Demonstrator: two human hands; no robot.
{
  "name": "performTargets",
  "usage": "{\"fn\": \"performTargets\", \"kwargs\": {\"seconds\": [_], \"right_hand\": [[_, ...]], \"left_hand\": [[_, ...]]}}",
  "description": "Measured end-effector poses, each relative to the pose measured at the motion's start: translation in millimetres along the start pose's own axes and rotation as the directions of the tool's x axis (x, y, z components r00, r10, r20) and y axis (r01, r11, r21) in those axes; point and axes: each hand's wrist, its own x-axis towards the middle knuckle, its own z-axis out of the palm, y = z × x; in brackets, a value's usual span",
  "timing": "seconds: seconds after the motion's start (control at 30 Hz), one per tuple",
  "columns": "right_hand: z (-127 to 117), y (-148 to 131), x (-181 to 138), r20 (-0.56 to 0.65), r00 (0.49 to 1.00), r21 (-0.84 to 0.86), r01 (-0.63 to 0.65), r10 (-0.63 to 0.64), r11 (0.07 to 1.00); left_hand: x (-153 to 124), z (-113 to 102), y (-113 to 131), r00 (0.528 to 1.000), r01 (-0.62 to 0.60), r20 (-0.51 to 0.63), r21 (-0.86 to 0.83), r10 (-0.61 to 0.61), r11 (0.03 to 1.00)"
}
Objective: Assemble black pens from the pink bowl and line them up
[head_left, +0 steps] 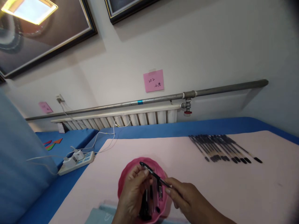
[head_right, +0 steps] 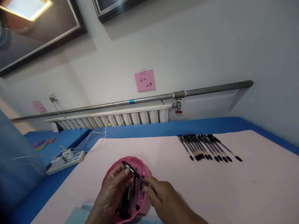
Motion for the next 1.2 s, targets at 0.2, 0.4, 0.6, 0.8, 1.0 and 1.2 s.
{"fn": "performTargets", "kwargs": {"seconds": [0.2, 0.4, 0.6, 0.8, 1.0, 1.2], "right_hand": [[8, 2, -5, -0.08, 0.996, -0.039, -0.041, 0.037, 0.998], [-7, 9, 3, -0.201, 0.978, -0.273, -0.111, 0.056, 0.956], [-69, 41, 12, -0.453, 0.859, -0.49, -0.462, 0.236, 0.739], [-84, 49, 3, -0.469, 0.83, -0.536, -0.54, 0.302, 0.649], [-89, 43, -11, -0.429, 0.844, -0.538, -0.525, 0.321, 0.66], [-89, 59, 4, -0.458, 0.854, -0.563, -0.494, 0.247, 0.663]], "left_hand": [[-3, 11, -15, 0.999, 0.046, 0.005, 0.05, -0.046, 0.998], [-5, 11, -15, 0.991, 0.112, -0.087, 0.134, -0.101, 0.985], [-5, 10, -22, 0.979, 0.185, -0.12, 0.18, -0.165, 0.966], [-11, 14, -24, 0.981, 0.191, -0.093, 0.258, -0.173, 0.947], [-12, 14, -21, 0.977, 0.2, -0.125, 0.276, -0.172, 0.94], [-9, 10, -28, 0.983, 0.169, -0.131, 0.367, -0.129, 0.915]]}}
